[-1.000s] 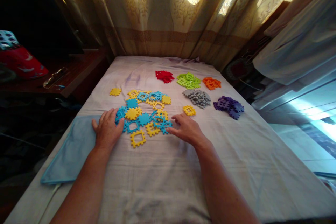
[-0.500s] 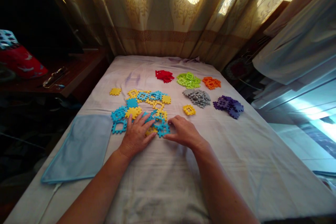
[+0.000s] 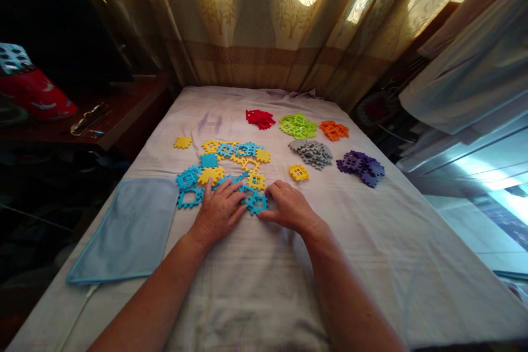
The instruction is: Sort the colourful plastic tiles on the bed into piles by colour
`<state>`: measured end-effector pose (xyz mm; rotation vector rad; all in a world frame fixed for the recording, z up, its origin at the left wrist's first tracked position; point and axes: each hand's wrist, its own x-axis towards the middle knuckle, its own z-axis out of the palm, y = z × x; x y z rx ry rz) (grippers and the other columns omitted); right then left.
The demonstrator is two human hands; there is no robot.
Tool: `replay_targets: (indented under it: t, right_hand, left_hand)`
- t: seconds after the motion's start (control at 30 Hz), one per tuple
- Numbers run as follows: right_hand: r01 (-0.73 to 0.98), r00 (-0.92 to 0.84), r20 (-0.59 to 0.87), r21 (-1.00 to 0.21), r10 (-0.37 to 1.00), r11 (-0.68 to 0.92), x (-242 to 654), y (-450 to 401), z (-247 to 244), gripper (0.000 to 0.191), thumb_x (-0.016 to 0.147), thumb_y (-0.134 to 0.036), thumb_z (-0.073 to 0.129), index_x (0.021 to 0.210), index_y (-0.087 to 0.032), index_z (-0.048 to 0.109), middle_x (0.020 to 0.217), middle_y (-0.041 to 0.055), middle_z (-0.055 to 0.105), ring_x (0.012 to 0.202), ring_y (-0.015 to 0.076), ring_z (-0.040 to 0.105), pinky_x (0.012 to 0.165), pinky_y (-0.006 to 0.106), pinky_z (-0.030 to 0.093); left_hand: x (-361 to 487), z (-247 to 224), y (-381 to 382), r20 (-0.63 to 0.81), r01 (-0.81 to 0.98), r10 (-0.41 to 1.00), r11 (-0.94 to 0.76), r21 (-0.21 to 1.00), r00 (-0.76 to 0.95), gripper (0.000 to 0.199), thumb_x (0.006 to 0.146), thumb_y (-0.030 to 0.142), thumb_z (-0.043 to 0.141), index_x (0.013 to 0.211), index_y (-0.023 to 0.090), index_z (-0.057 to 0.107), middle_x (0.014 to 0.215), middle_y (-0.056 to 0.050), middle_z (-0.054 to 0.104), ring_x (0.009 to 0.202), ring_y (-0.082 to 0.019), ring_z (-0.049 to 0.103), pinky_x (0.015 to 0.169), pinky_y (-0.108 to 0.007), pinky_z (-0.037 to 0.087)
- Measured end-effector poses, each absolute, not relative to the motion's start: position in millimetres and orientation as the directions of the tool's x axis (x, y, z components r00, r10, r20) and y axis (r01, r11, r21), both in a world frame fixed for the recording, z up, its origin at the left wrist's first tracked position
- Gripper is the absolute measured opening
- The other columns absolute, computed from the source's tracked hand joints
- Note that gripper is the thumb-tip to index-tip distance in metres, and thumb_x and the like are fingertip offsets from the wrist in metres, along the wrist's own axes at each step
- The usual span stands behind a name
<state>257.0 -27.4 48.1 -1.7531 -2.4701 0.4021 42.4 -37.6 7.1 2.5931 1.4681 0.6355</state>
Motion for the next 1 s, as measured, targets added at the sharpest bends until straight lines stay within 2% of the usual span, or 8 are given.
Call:
replay_targets:
  t: [0.13, 0.23, 0.33, 0.43, 0.6, 0.77, 0.9, 1.0]
  right_hand:
    - [0.926, -0.286, -0.097, -0.285, 0.953, 0.248, 270, -25, 49, 0.039, 0.073, -0.036, 0.077, 0.105, -0.017, 0.065, 0.109, 0.01, 0.066, 0.102, 0.0225, 0.06, 0.09, 0.032, 0.045]
    - [0.908, -0.287, -0.084, -0.341, 0.954, 0.244, 276, -22, 50, 0.046, 0.074, -0.035, 0.077, 0.114, -0.017, 0.064, 0.114, 0.01, 0.065, 0.105, 0.0216, 0.06, 0.092, 0.031, 0.045]
    - [0.89, -0.28, 0.002, -0.374, 0.96, 0.26, 271, -13, 47, 0.046, 0.08, -0.035, 0.071, 0.122, -0.018, 0.063, 0.121, 0.0112, 0.064, 0.113, 0.0224, 0.059, 0.098, 0.033, 0.043]
    - [0.887, -0.276, 0.088, -0.36, 0.957, 0.289, 259, 1, 40, 0.045, 0.083, -0.034, 0.067, 0.126, -0.019, 0.062, 0.128, 0.0119, 0.063, 0.121, 0.0248, 0.055, 0.105, 0.039, 0.039]
    - [0.892, -0.308, 0.052, -0.333, 0.95, 0.307, 241, 16, 29, 0.044, 0.084, -0.037, 0.067, 0.124, -0.019, 0.063, 0.128, 0.0115, 0.065, 0.119, 0.0264, 0.056, 0.101, 0.039, 0.04]
    - [0.896, -0.28, 0.088, -0.333, 0.956, 0.293, 254, 20, 35, 0.042, 0.085, -0.039, 0.066, 0.121, -0.018, 0.065, 0.122, 0.0115, 0.068, 0.115, 0.0252, 0.058, 0.1, 0.037, 0.041]
    - [0.927, -0.122, 0.163, -0.334, 0.979, 0.171, 292, 26, 41, 0.04, 0.086, -0.038, 0.063, 0.12, -0.018, 0.066, 0.123, 0.0119, 0.067, 0.114, 0.0256, 0.059, 0.101, 0.038, 0.042]
    - [0.944, 0.049, 0.129, -0.33, 0.99, -0.003, 321, 29, 39, 0.039, 0.085, -0.038, 0.063, 0.12, -0.02, 0.066, 0.121, 0.0114, 0.068, 0.11, 0.0261, 0.062, 0.097, 0.038, 0.045]
  left_hand:
    - [28, 12, -32, 0.366, 0.832, 0.86, -0.47, 0.296, 0.356, 0.023, 0.095, 0.034, 0.048, 0.106, 0.027, 0.067, 0.134, -0.008, 0.064, 0.131, -0.028, 0.052, 0.117, -0.063, 0.016]
    - [3, 19, -24, 0.43, 0.904, 0.89, -0.303, 0.302, 0.154, 0.023, 0.094, 0.033, 0.047, 0.103, 0.024, 0.066, 0.135, -0.01, 0.063, 0.131, -0.03, 0.052, 0.116, -0.062, 0.019]
    - [-22, 23, -18, 0.461, 0.936, 0.885, -0.114, 0.333, -0.057, 0.022, 0.092, 0.032, 0.046, 0.103, 0.023, 0.064, 0.135, -0.012, 0.062, 0.129, -0.03, 0.054, 0.115, -0.059, 0.024]
    - [-39, 22, -15, 0.444, 0.938, 0.882, -0.005, 0.346, -0.159, 0.023, 0.09, 0.03, 0.047, 0.102, 0.023, 0.065, 0.132, -0.013, 0.064, 0.123, -0.031, 0.058, 0.113, -0.058, 0.028]
    - [-45, 18, -14, 0.387, 0.937, 0.888, 0.116, 0.329, -0.246, 0.03, 0.092, 0.03, 0.041, 0.107, 0.021, 0.066, 0.131, -0.016, 0.064, 0.121, -0.034, 0.058, 0.11, -0.06, 0.031]
    - [-45, 17, -14, 0.365, 0.936, 0.896, 0.129, 0.329, -0.252, 0.034, 0.093, 0.032, 0.039, 0.107, 0.018, 0.068, 0.131, -0.018, 0.064, 0.119, -0.037, 0.059, 0.108, -0.063, 0.031]
    - [-43, 18, -14, 0.38, 0.934, 0.894, 0.103, 0.343, -0.238, 0.037, 0.093, 0.034, 0.04, 0.11, 0.018, 0.067, 0.133, -0.019, 0.063, 0.119, -0.037, 0.058, 0.107, -0.064, 0.031]
    - [-40, 21, -15, 0.404, 0.93, 0.886, 0.074, 0.36, -0.227, 0.035, 0.093, 0.035, 0.041, 0.111, 0.019, 0.067, 0.133, -0.017, 0.063, 0.121, -0.036, 0.058, 0.109, -0.061, 0.03]
